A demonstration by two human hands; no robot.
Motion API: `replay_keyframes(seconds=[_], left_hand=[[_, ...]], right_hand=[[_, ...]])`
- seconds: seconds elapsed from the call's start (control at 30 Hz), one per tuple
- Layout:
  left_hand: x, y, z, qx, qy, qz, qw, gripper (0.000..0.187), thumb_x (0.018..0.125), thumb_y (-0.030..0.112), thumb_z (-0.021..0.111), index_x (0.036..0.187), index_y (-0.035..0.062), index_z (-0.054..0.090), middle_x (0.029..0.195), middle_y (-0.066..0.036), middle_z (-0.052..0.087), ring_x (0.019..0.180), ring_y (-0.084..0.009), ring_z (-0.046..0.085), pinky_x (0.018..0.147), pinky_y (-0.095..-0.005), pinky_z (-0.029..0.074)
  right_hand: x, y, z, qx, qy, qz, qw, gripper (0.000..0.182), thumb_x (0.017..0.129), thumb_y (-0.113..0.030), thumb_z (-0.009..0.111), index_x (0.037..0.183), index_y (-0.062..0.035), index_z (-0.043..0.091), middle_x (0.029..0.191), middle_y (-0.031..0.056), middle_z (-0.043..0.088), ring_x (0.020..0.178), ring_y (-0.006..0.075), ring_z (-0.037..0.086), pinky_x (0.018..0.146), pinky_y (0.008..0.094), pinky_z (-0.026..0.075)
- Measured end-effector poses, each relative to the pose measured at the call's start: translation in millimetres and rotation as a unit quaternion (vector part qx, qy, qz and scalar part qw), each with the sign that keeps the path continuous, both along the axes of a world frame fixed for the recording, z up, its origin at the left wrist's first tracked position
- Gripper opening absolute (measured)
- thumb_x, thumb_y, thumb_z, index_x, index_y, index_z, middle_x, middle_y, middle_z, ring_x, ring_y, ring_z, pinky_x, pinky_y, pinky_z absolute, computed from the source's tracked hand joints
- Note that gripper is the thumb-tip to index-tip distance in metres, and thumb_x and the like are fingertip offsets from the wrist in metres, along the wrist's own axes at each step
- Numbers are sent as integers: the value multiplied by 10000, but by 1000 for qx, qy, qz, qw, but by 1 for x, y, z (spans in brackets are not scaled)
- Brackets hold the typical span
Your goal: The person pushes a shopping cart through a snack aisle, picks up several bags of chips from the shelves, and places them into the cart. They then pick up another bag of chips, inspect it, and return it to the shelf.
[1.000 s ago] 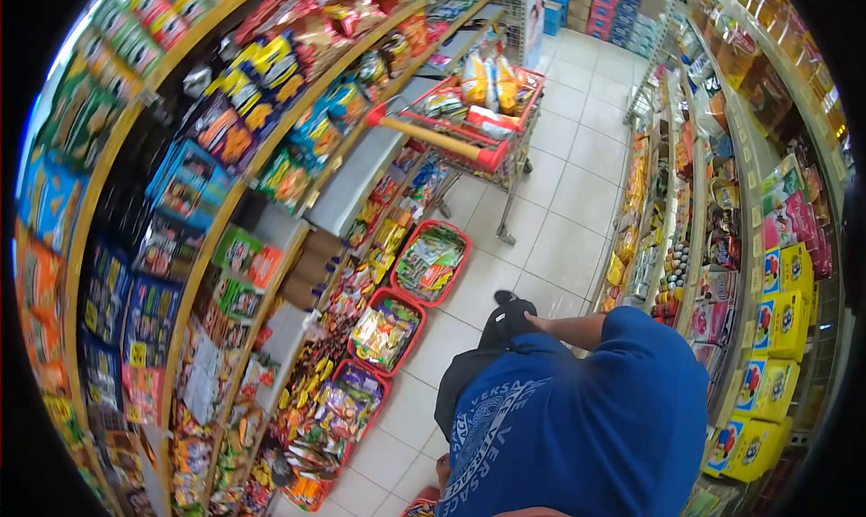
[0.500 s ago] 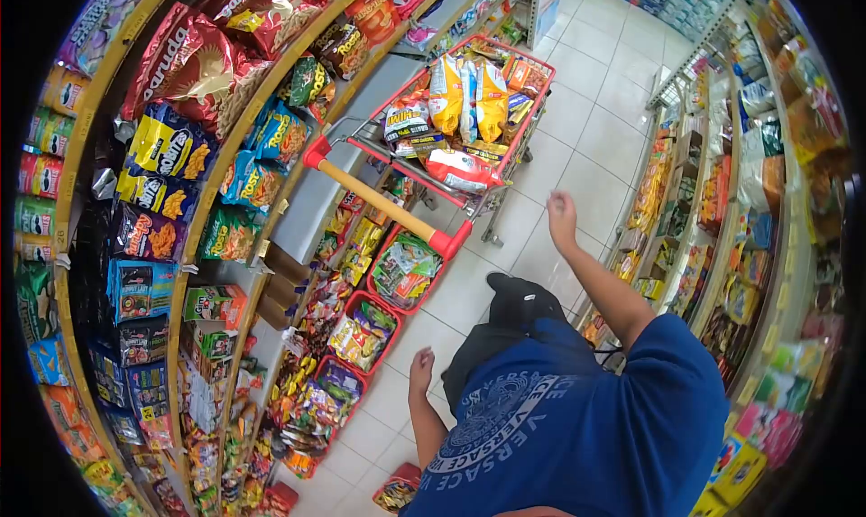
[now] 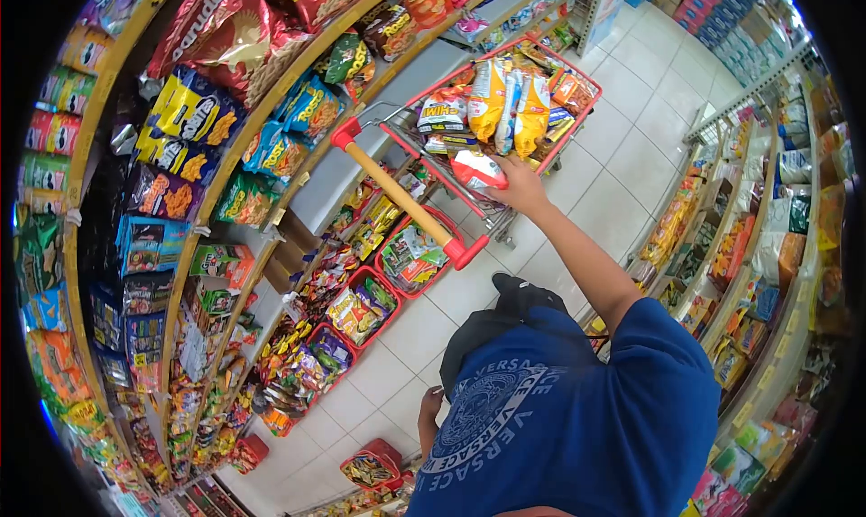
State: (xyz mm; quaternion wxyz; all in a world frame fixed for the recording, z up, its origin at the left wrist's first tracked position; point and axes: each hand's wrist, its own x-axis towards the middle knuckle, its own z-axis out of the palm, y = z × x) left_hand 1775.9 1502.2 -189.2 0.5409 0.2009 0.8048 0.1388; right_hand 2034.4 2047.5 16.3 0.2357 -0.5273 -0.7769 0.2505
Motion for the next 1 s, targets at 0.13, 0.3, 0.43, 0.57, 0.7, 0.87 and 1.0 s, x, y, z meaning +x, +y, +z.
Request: replay_keyframes(seconds=[0.13, 0.3, 0.43, 0.57, 0.7, 0.87, 1.0], left_hand=[[-2, 15, 5, 16, -21, 58, 998, 359, 819, 242, 585, 1127, 58, 562, 892, -122, 635, 758, -167, 581, 695, -296, 475], [-15, 140, 117, 286, 139, 89, 944, 296, 886, 237, 549, 1046, -12, 561, 1021, -148, 617, 968, -216, 584, 832, -309, 448], [-8, 206, 261, 453, -116, 238, 851, 457, 908, 300, 489, 1277, 45, 399, 1197, -117, 504, 1064, -194, 525, 868, -333, 438], [-13, 176, 309, 581, -350, 338, 653, 579, 896, 251, 516, 1376, 74, 242, 1247, -131, 454, 1101, -203, 496, 880, -346, 441], [-34, 119, 316, 512, -237, 514, 646, 516, 829, 131, 622, 1252, 14, 352, 1145, -121, 516, 984, -187, 565, 819, -322, 486], [-80, 10, 271, 427, -45, 542, 722, 551, 765, 130, 695, 1188, -33, 381, 1043, -148, 565, 936, -189, 589, 775, -326, 505], [-98, -64, 262, 423, 68, 547, 719, 637, 708, 153, 742, 1202, -52, 396, 1052, -149, 567, 953, -194, 578, 799, -308, 485]], right_hand=[[-2, -25, 44, 85, 93, -13, 992, 670, 630, -279, 733, 1226, -95, 489, 1007, 110, 532, 947, 303, 516, 817, 380, 430], [-14, -77, 105, 334, 113, 76, 933, 497, 585, -149, 716, 1073, -166, 625, 1158, 20, 561, 1079, 224, 507, 852, 396, 386], [-62, -130, 130, 455, 125, 247, 846, 325, 678, -158, 673, 974, -291, 649, 1128, -58, 587, 1145, 200, 501, 908, 413, 309], [-126, -195, 136, 400, 157, 411, 804, 311, 683, -168, 676, 966, -292, 651, 1140, -57, 584, 1160, 198, 487, 922, 431, 288], [-196, -265, 125, 317, 95, 468, 819, 412, 669, -112, 681, 1047, -261, 614, 1202, -39, 533, 1204, 207, 438, 938, 465, 270], [-269, -338, 102, 29, -69, 643, 762, 705, 602, -176, 752, 1244, -239, 468, 1348, 22, 371, 1290, 253, 308, 971, 499, 249], [-321, -399, 86, -18, -137, 693, 708, 939, 578, -289, 791, 1367, -225, 287, 1413, 87, 232, 1316, 332, 211, 1013, 568, 184]])
